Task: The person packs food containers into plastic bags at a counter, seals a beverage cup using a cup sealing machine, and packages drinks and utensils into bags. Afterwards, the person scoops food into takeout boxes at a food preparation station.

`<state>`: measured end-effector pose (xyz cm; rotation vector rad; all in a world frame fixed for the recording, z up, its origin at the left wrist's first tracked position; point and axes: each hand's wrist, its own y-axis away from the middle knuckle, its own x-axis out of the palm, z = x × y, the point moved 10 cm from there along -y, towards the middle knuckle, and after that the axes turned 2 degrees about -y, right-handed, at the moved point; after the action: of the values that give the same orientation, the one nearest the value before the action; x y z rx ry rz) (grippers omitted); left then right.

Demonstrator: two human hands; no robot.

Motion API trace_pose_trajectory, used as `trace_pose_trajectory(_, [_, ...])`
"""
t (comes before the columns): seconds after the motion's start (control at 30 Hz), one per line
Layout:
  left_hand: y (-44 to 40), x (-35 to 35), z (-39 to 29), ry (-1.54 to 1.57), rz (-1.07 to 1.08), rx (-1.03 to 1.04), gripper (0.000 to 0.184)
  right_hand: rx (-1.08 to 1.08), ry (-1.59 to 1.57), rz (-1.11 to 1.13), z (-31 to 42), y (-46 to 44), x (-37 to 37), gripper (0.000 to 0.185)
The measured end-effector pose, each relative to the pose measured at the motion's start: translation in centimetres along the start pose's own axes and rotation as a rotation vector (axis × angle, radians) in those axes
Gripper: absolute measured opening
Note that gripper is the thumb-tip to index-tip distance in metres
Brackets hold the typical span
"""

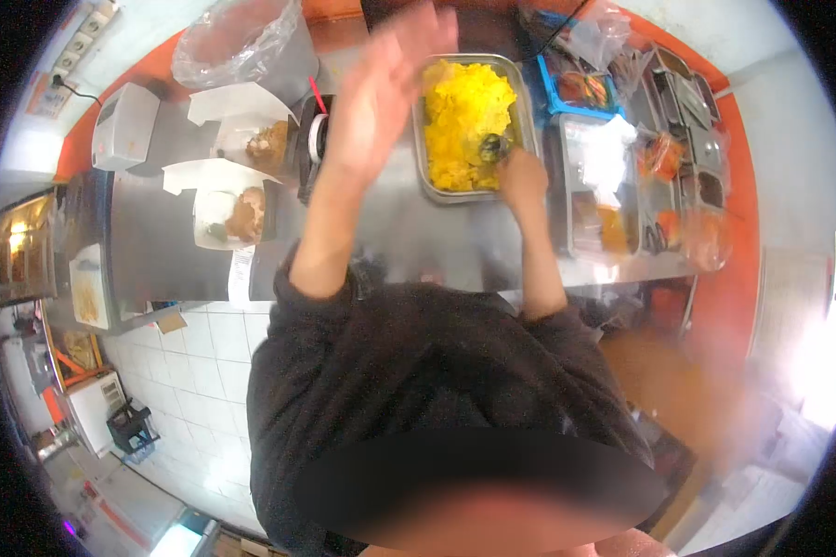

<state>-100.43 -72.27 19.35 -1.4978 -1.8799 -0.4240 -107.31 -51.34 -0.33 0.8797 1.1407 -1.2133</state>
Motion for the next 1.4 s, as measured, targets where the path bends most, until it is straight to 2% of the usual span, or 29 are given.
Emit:
trace_pose_trajectory(0.03, [1.2, -2.8, 3.8, -0.154, 0.06, -0.104, 0.036, 0.074, -0.113, 0.101, -2.0, -0.3, 0.5, 0.021])
trace_pose_trajectory(0.07, [3.1, -6.7, 8.1, -0.306, 0.118, -0.213, 0.038, 0.063, -0.114, 0.106, -3.0, -0.8, 0.1, 0.021])
trace_pose_trajectory(0.1, [5.7, -10.4, 12.1, -0.529, 0.018, -0.394, 0.041, -0.023, -0.226, 0.12, -3.0, -1.3, -0.2, 0.02])
trace_pose_trajectory(0.13, [8.4, -11.7, 15.0, -0.615, 0.046, -0.512, 0.043, -0.111, -0.335, 0.137, -2.3, -1.5, -0.9, 0.019])
trace_pose_trajectory(0.17, [10.3, -12.5, 17.3, -0.696, 0.072, -0.625, 0.045, -0.129, -0.232, 0.125, -0.8, -1.4, -3.1, 0.015])
trace_pose_trajectory(0.2, [10.8, -12.5, 18.3, -0.689, 0.05, -0.619, 0.045, -0.149, -0.228, 0.136, -0.5, -2.1, -2.6, 0.015])
trace_pose_trajectory(0.27, [13.7, -12.4, 21.9, -0.659, 0.003, -0.771, 0.048, -0.655, -0.046, -0.083, 3.6, -0.8, -2.8, 0.018])
trace_pose_trajectory(0.3, [14.2, -12.4, 23.4, -0.643, -0.02, -0.775, 0.048, -0.673, -0.044, -0.062, 3.5, -0.4, -1.2, 0.018])
trace_pose_trajectory(0.37, [12.8, -12.3, 23.7, -0.532, -0.133, -0.572, 0.049, -1.051, 0.382, -0.173, 6.2, 2.8, 2.2, 0.014])
trace_pose_trajectory(0.5, [13.4, -12.7, 24.7, -0.427, -0.237, -0.46, 0.05, -1.226, 0.442, -0.059, 4.9, 4.9, 3.3, 0.016])
trace_pose_trajectory(0.57, [13.1, -13.0, 25.0, -0.466, -0.224, -0.449, 0.051, -1.378, 0.445, 0.225, 4.6, 6.1, 4.5, 0.019])
trace_pose_trajectory(0.6, [13.1, -13.0, 25.0, -0.466, -0.229, -0.445, 0.051, -1.384, 0.445, 0.224, 4.7, 5.7, 3.9, 0.019])
trace_pose_trajectory(0.67, [13.4, -13.4, 25.0, -0.476, -0.254, -0.454, 0.05, -1.432, 0.267, 0.407, 4.9, 5.5, 3.1, 0.019])
trace_pose_trajectory(0.7, [13.3, -13.4, 24.9, -0.48, -0.26, -0.447, 0.05, -1.44, 0.265, 0.402, 4.6, 5.4, 3.2, 0.019])
trace_pose_trajectory(0.77, [13.2, -13.2, 24.6, -0.492, -0.27, -0.421, 0.049, -1.21, -0.178, 0.391, 4.4, 3.3, 0.8, 0.018])
trace_pose_trajectory(0.8, [13.1, -13.1, 24.4, -0.491, -0.273, -0.415, 0.049, -1.217, -0.175, 0.39, 4.7, 3.7, 0.5, 0.018])
trace_pose_trajectory(0.87, [13.1, -12.8, 24.5, -0.455, -0.276, -0.425, 0.048, -0.82, -0.412, 0.485, 3.7, 1.3, 0.4, 0.014])
trace_pose_trajectory(0.9, [13.2, -12.7, 24.3, -0.454, -0.282, -0.42, 0.048, -0.827, -0.411, 0.488, 3.4, 1.2, 0.8, 0.014])
trace_pose_trajectory(0.97, [12.7, -12.2, 23.3, -0.511, -0.208, -0.362, 0.047, -0.395, -0.739, 0.653, 0.2, -1.0, 3.9, 0.018])
trace_pose_trajectory(1.0, [12.7, -12.2, 23.1, -0.516, -0.211, -0.356, 0.047, -0.402, -0.742, 0.652, 0.1, -0.8, 3.8, 0.018])
trace_pose_trajectory(1.07, [13.1, -12.6, 23.8, -0.416, -0.265, -0.43, 0.048, -0.01, -1.024, 0.68, -3.4, -0.3, 4.3, 0.021])
trace_pose_trajectory(1.1, [13.1, -12.7, 23.8, -0.415, -0.265, -0.426, 0.048, 0.004, -1.064, 0.779, -3.7, 0.0, 4.2, 0.019])
trace_pose_trajectory(1.13, [13.1, -12.9, 24.0, -0.415, -0.271, -0.431, 0.048, 0.002, -1.061, 0.775, -4.0, 0.2, 4.2, 0.019])
trace_pose_trajectory(1.2, [13.1, -12.8, 23.7, -0.413, -0.275, -0.435, 0.048, 0.044, -1.222, 0.607, -5.3, -0.1, 3.7, 0.019])
trace_pose_trajectory(1.23, [13.2, -12.7, 23.4, -0.439, -0.282, -0.429, 0.049, 0.039, -1.221, 0.606, -5.6, 0.2, 3.9, 0.019])
trace_pose_trajectory(1.3, [13.2, -13.1, 22.7, -0.469, -0.3, -0.408, 0.049, 0.155, -1.311, 0.447, -6.6, 0.4, 3.1, 0.02])
trace_pose_trajectory(1.4, [13.8, -14.5, 22.0, -0.364, -0.339, -0.435, 0.046, 0.116, -1.295, 0.485, -3.4, 1.5, 0.0, 0.029])
